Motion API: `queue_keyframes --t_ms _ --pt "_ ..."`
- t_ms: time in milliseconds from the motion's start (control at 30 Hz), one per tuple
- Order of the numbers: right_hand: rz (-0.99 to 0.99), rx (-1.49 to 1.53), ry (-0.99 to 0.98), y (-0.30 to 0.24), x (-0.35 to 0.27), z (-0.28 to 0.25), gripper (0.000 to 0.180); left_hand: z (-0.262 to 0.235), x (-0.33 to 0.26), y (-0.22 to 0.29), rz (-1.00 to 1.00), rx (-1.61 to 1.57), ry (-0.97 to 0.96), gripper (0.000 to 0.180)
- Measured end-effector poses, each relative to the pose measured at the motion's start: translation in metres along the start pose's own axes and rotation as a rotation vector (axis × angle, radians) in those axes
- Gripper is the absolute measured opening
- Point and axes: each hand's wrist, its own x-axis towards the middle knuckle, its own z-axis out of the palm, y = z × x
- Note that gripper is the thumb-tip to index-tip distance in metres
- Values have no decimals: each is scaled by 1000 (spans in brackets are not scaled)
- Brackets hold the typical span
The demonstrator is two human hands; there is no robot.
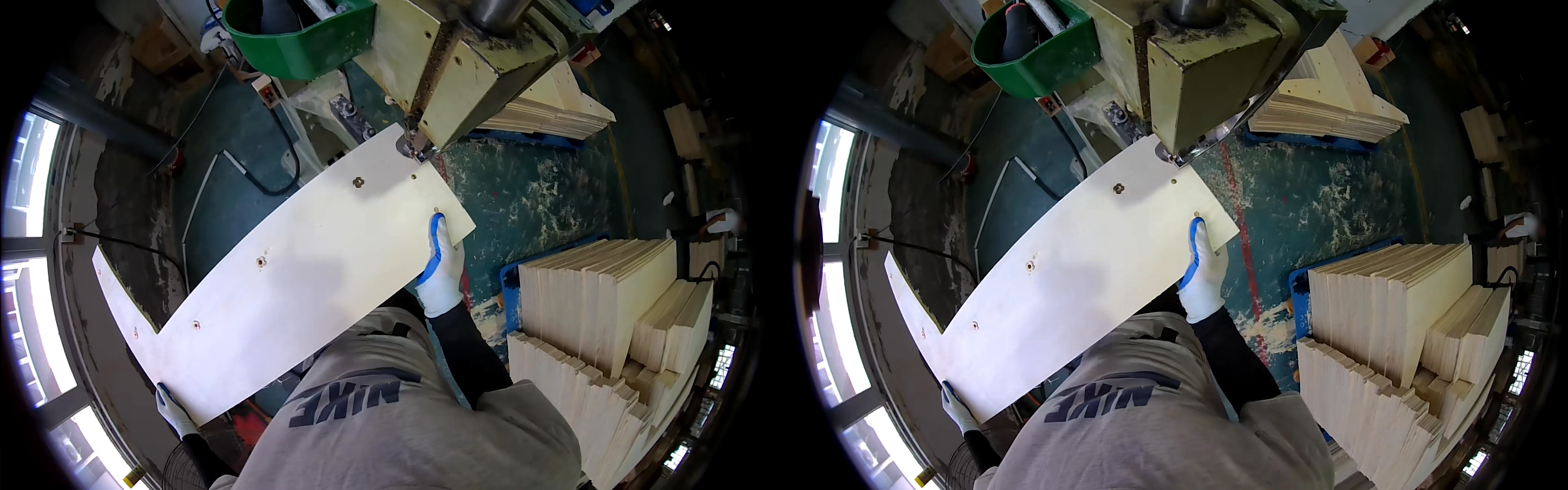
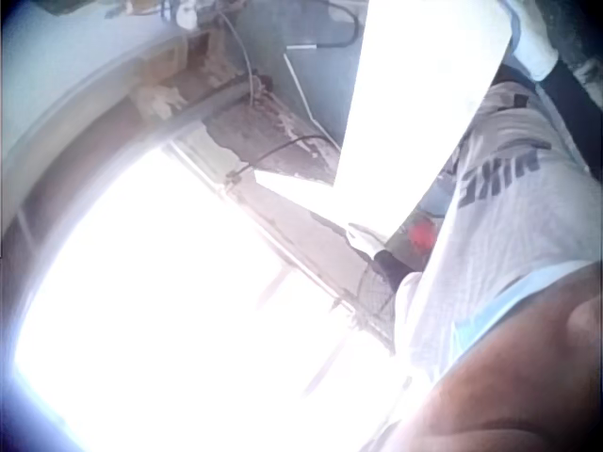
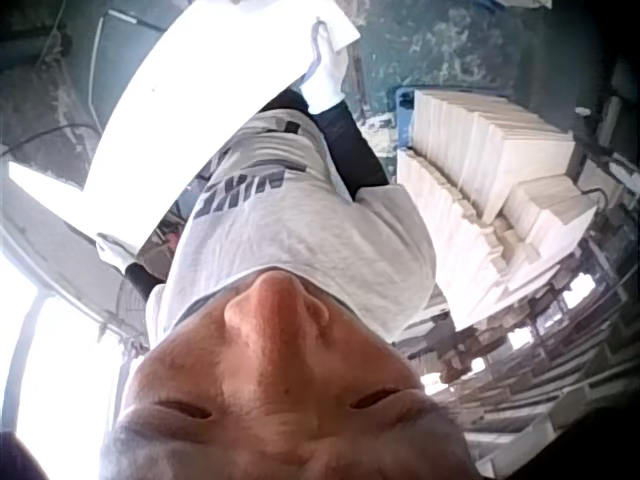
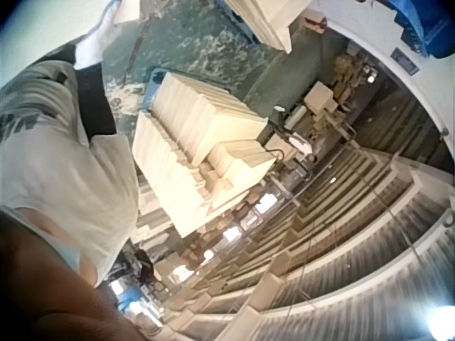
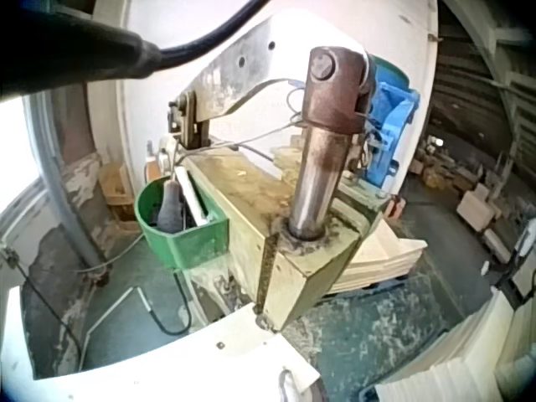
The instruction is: The person uses a screwdriver to secure screws into a wooden panel and then uses a hammer and a screwdriver to assemble larger wooden sections on the factory floor.
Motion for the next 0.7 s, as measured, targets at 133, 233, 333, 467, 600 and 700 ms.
queue_keyframes --t_ms 133,233,333,467,600,700 --pt "34 29 49 19 10 3 50 -29 0 -43 -96 -38 -12 50" --pt "41 17 47 1 8 20 50 -7 -14 -33 -93 -96 21 53" --pt "-11 -31 75 -1 23 15 47 7 -18 -11 -116 -48 -44 53" --pt "-48 -167 4 1 44 -1 52 29 -24 11 -66 -79 -79 54" --pt "-85 -94 77 4 32 10 45 7 -10 -10 -80 -87 -94 55" --pt "-61 -168 135 6 34 3 46 11 -6 -9 -99 -33 -130 57"
